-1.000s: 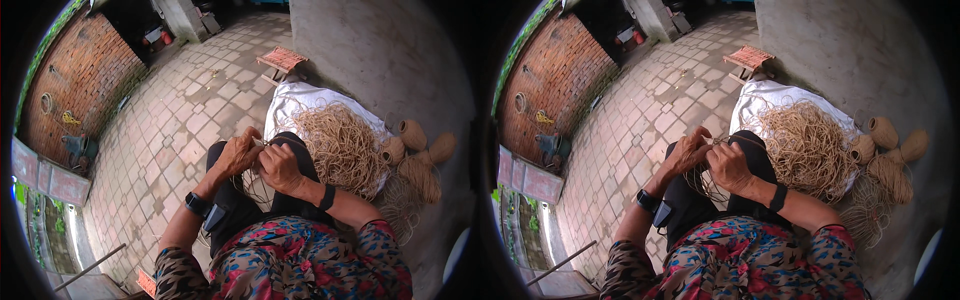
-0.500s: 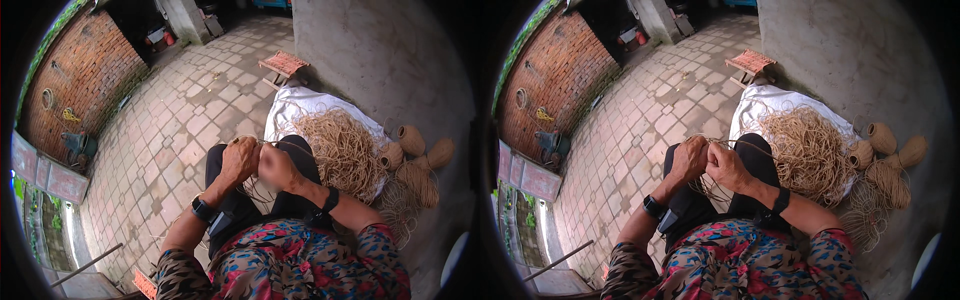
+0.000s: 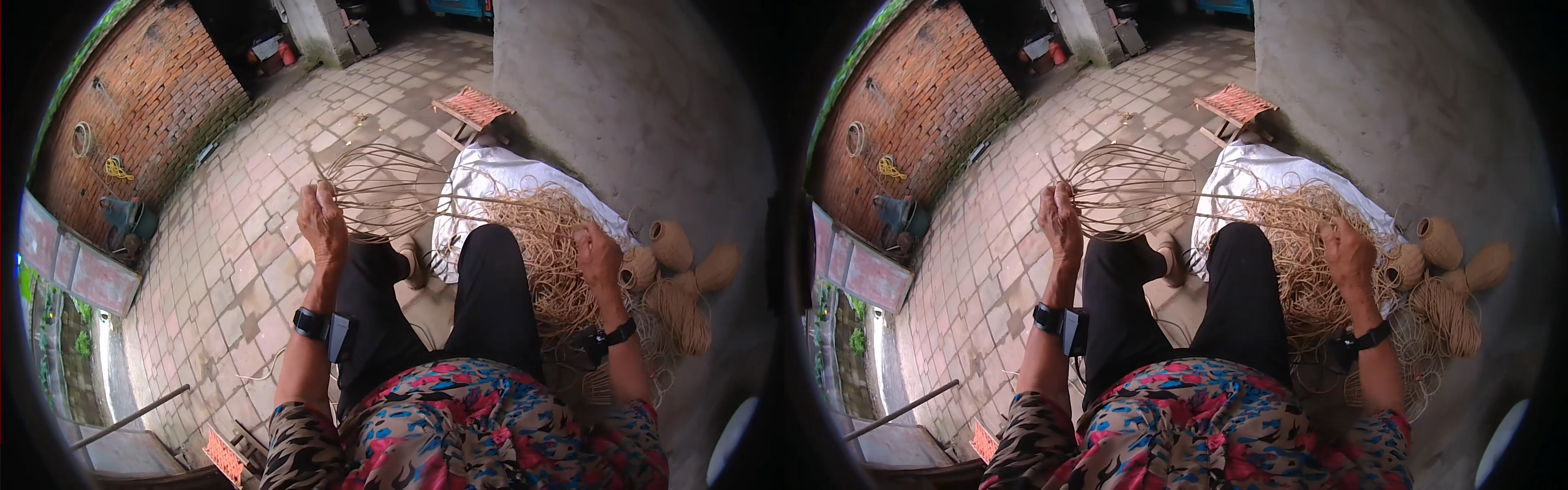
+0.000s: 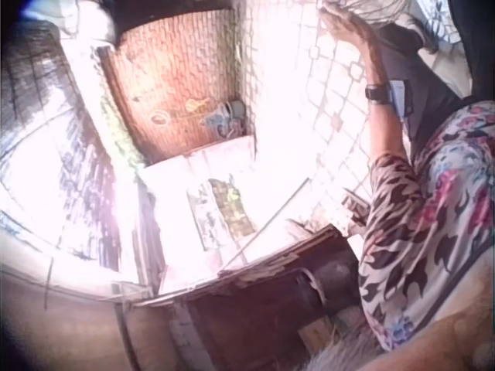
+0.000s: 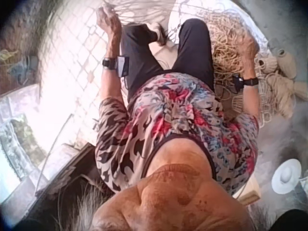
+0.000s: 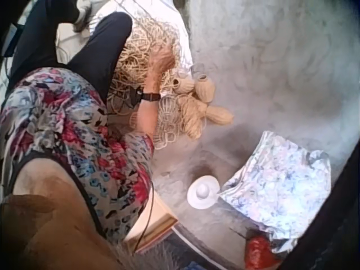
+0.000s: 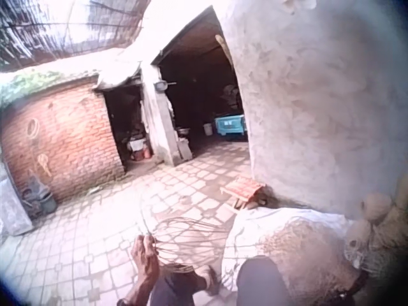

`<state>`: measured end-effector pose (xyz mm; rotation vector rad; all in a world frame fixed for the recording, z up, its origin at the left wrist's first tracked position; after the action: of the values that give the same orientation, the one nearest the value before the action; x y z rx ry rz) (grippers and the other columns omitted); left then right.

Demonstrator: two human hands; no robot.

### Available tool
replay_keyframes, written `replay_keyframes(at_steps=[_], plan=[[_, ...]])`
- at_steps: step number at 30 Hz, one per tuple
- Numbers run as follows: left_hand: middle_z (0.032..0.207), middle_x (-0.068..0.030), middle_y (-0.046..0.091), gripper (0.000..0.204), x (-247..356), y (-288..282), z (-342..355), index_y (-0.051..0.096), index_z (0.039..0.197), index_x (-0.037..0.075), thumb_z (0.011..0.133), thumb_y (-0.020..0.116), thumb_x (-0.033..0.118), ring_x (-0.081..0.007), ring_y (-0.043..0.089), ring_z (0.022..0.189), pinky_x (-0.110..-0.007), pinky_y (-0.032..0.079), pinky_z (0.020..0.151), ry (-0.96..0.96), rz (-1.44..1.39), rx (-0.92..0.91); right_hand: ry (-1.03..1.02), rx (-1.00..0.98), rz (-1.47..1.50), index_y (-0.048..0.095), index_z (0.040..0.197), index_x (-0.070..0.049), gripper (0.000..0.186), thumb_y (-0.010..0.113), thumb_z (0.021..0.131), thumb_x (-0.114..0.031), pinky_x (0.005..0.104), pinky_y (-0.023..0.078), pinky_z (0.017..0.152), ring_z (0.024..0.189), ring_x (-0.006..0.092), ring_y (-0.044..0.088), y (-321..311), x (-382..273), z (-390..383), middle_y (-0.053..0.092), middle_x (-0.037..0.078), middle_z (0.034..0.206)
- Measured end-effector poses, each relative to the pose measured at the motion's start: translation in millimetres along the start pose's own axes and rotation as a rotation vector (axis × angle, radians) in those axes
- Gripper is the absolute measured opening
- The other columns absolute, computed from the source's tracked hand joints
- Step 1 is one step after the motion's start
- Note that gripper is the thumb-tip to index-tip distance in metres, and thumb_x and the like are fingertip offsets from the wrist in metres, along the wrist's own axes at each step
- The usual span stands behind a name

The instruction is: Weaving a basket or net structure from thin fiber strands.

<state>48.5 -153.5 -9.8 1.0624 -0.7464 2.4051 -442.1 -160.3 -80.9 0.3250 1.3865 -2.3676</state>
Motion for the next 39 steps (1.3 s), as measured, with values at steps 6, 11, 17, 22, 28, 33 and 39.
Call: replay_keyframes(at_steps=[6,11,17,22,28,33,39], plan=[[0.076,-0.0192,0.063,0.027,-1,19,-7,0.055,0.084,0.005,0.096,0.047,0.028,-0.0417,0.06,0.073,-0.049,0.045,0.067,0.068,0.242,-0.191,0.538,-0.159,-0.153,0.065,0.101,-0.001,0.05,0.043,0.094,-0.045,0.0492,0.047,0.072,0.083,0.0358,0.066,24,193,-17,0.068,0.02,0.085],[0.073,-0.0219,0.061,0.027,6,43,-35,0.054,0.085,0.004,0.095,0.048,0.029,-0.0426,0.06,0.073,-0.05,0.045,0.067,0.115,0.26,-0.391,0.248,-0.122,0.02,0.066,0.09,-0.007,0.03,0.059,0.088,-0.036,0.0412,0.049,0.069,0.079,0.033,0.064,53,58,0,0.067,0.013,0.09],[0.065,-0.0174,0.058,0.031,26,59,-61,0.053,0.08,0.003,0.095,0.049,0.03,-0.0367,0.059,0.064,-0.044,0.043,0.061,0.193,0.191,-0.632,-0.388,-0.313,0.413,0.059,0.089,-0.003,0.023,0.068,0.084,-0.023,0.0395,0.049,0.07,0.078,0.0314,0.063,71,-172,-33,0.064,0.012,0.084],[0.067,-0.0169,0.058,0.029,35,59,-69,0.056,0.085,0.002,0.094,0.049,0.029,-0.0363,0.059,0.066,-0.043,0.045,0.063,0.229,0.136,-0.788,-0.297,-0.94,0.863,0.062,0.093,0.002,0.02,0.059,0.094,-0.017,0.0282,0.045,0.065,0.07,0.0131,0.058,46,-219,-56,0.062,0.01,0.078],[0.077,-0.0167,0.059,0.021,65,59,-86,0.057,0.087,0.004,0.081,0.059,0.024,-0.0365,0.059,0.076,-0.044,0.045,0.074,0.511,-0.025,-1.073,-0.186,-0.676,1.215,0.064,0.092,0.001,0.028,0.049,0.1,-0.021,0.0213,0.041,0.058,0.066,0.0037,0.049,15,-225,11,0.056,-0.005,0.071],[0.078,-0.0147,0.06,0.019,64,68,-93,0.056,0.09,0.006,0.08,0.059,0.021,-0.0352,0.059,0.075,-0.043,0.047,0.07,0.524,0.186,-0.955,-0.036,-0.593,1.049,0.063,0.091,0.0,0.021,0.054,0.097,-0.018,0.0266,0.043,0.054,0.057,0.0092,0.051,36,-189,19,0.055,0.003,0.063],[0.075,-0.0092,0.063,0.029,70,70,-94,0.052,0.102,0.008,0.074,0.059,0.006,-0.0314,0.063,0.071,-0.042,0.049,0.065,0.484,0.22,-0.747,-0.032,-0.347,0.646,0.061,0.085,-0.003,0.013,0.064,0.086,-0.015,0.0366,0.05,0.06,0.066,0.0284,0.066,57,-167,14,0.065,0.014,0.07]])
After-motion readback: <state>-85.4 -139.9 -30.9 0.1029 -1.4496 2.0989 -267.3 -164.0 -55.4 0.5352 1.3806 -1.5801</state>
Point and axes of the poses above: each hand's wrist, its own z-axis towards the middle knuckle, its own y-axis out of the palm, x = y × z, the point moved 7 cm from there along z, towards the middle knuckle
